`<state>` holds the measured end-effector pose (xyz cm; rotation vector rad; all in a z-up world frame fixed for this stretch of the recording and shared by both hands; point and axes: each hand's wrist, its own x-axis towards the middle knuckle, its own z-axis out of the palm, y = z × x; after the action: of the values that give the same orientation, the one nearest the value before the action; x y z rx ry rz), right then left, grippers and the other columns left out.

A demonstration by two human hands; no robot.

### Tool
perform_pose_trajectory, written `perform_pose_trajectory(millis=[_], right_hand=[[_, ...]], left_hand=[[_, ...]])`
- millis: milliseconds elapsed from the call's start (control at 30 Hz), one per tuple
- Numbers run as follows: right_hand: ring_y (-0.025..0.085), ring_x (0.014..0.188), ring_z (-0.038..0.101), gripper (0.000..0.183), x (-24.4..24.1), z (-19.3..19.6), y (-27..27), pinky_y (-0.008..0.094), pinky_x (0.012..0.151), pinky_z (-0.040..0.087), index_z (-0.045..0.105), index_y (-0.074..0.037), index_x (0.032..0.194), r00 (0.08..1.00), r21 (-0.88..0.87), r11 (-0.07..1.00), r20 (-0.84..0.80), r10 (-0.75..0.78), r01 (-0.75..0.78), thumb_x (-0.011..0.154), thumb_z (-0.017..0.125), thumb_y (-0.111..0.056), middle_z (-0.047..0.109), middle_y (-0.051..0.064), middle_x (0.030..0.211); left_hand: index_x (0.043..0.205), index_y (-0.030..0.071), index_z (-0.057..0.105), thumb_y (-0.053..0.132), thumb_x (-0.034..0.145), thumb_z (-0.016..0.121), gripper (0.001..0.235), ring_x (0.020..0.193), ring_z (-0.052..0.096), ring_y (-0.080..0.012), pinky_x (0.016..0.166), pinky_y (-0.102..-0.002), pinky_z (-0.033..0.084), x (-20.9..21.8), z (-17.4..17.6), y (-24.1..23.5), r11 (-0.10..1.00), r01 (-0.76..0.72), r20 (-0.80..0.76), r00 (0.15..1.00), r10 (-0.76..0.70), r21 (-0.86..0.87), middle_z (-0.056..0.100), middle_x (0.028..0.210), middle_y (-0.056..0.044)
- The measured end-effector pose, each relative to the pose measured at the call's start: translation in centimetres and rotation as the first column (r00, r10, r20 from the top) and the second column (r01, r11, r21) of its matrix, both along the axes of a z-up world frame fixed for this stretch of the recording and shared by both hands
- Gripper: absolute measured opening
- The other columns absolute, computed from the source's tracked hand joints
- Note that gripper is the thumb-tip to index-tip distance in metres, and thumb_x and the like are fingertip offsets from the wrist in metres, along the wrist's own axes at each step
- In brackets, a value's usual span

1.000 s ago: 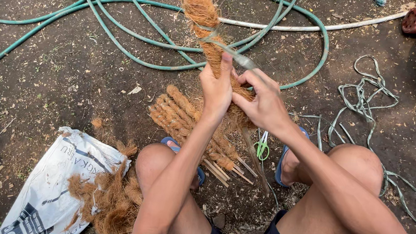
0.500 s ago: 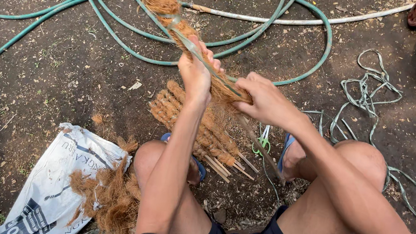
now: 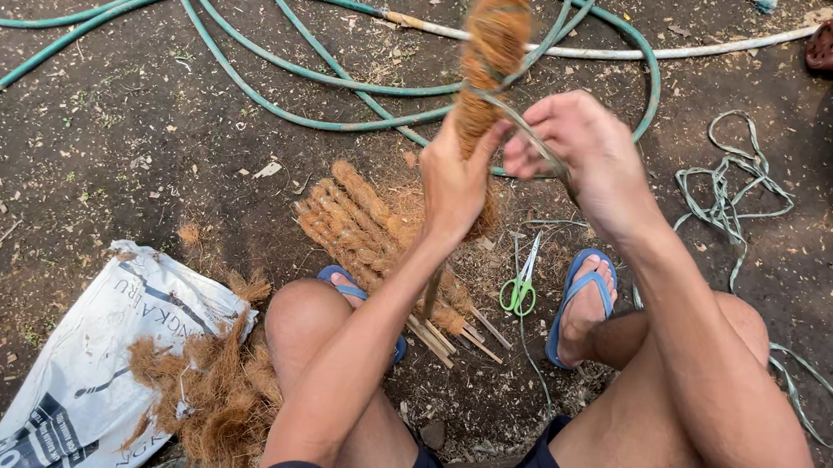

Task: The person sits on the ground and wraps a green plastic strip around a bundle of brown coco fiber attached to a wooden stick. They use scissors to cut the strip and continue wrapping it tightly around the bundle.

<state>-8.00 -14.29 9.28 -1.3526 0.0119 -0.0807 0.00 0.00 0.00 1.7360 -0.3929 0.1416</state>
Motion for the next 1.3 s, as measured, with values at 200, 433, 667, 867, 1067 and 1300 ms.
perform_pose_trajectory(millis=[200, 433, 667, 867, 1067, 1300], right_hand=[[0.0, 0.062, 0.043, 0.017, 0.2, -1.7, -0.4, 0.018, 0.05, 0.032, 0.065, -0.002, 0.114, 0.999, -0.248, 0.968, -0.006, -0.046, 0.043, 0.11, 0.056, -0.016, 0.058, 0.0, 0.087], [-0.005, 0.067, 0.042, 0.015, 0.0, -1.6, -1.5, 0.017, 0.055, 0.03, 0.066, 0.0, 0.119, 0.971, -0.379, 0.913, 0.232, -0.063, 0.15, 0.108, 0.057, -0.005, 0.069, -0.005, 0.095], [-0.003, 0.053, 0.029, 0.015, 1.3, -2.1, -2.6, 0.021, 0.046, 0.019, 0.069, -0.005, 0.113, 0.997, -0.43, 0.903, 0.06, 0.05, -0.019, 0.107, 0.059, -0.015, 0.04, -0.013, 0.062], [0.006, 0.047, 0.035, 0.018, 2.8, -4.3, -6.3, 0.024, 0.042, 0.025, 0.069, -0.001, 0.106, 0.929, -0.252, 0.907, -0.244, 0.277, -0.336, 0.105, 0.066, -0.019, 0.046, -0.003, 0.059], [0.016, 0.093, 0.071, 0.024, 4.2, -6.4, -7.3, 0.033, 0.087, 0.059, 0.075, 0.0, 0.104, 0.859, -0.52, 0.719, -0.062, 0.508, -0.462, 0.083, 0.073, -0.01, 0.078, 0.011, 0.098], [0.011, 0.081, 0.07, 0.021, 5.3, -6.5, -4.8, 0.029, 0.074, 0.056, 0.082, -0.005, 0.099, 0.81, -0.575, 0.584, -0.287, 0.512, -0.573, 0.086, 0.079, -0.021, 0.08, 0.006, 0.09]], left_hand=[[0.129, 0.005, 0.064, 0.042, 0.1, 0.064, 0.047, 0.09, 0.078, -0.0223, 0.079, -0.038, 0.059, 0.2, -0.2, -0.4, 0.998, 0.05, 0.089, 0.995, -0.046, -0.041, 0.079, 0.1, -0.011], [0.122, 0.004, 0.066, 0.054, 0.1, 0.063, 0.055, 0.066, 0.056, -0.0076, 0.057, -0.026, 0.047, 1.8, -1.2, 1.1, 0.941, 0.271, -0.046, 0.957, -0.285, -0.205, 0.062, 0.08, 0.002], [0.091, 0.006, 0.054, 0.069, 0.095, 0.053, 0.063, 0.049, 0.055, -0.0088, 0.043, -0.026, 0.049, 1.9, -1.0, 1.8, 0.862, 0.398, -0.146, 0.877, -0.458, -0.314, 0.053, 0.064, 0.002], [0.087, 0.005, 0.053, 0.075, 0.097, 0.039, 0.072, 0.049, 0.052, -0.0123, 0.042, -0.028, 0.046, -1.3, 0.5, 2.7, 0.587, 0.711, -0.111, 0.596, -0.795, -0.387, 0.049, 0.065, -0.001], [0.132, 0.026, 0.042, 0.071, 0.099, 0.008, 0.066, 0.042, 0.042, -0.0123, 0.039, -0.03, 0.044, -4.3, 2.1, 1.4, 0.558, 0.726, -0.416, 0.398, -0.818, -0.403, 0.043, 0.058, 0.0], [0.107, 0.008, 0.058, 0.056, 0.106, 0.015, 0.064, 0.042, 0.046, -0.0128, 0.044, -0.029, 0.046, -5.1, 1.7, 0.2, 0.491, 0.803, -0.551, 0.254, -0.795, -0.337, 0.045, 0.055, 0.0]])
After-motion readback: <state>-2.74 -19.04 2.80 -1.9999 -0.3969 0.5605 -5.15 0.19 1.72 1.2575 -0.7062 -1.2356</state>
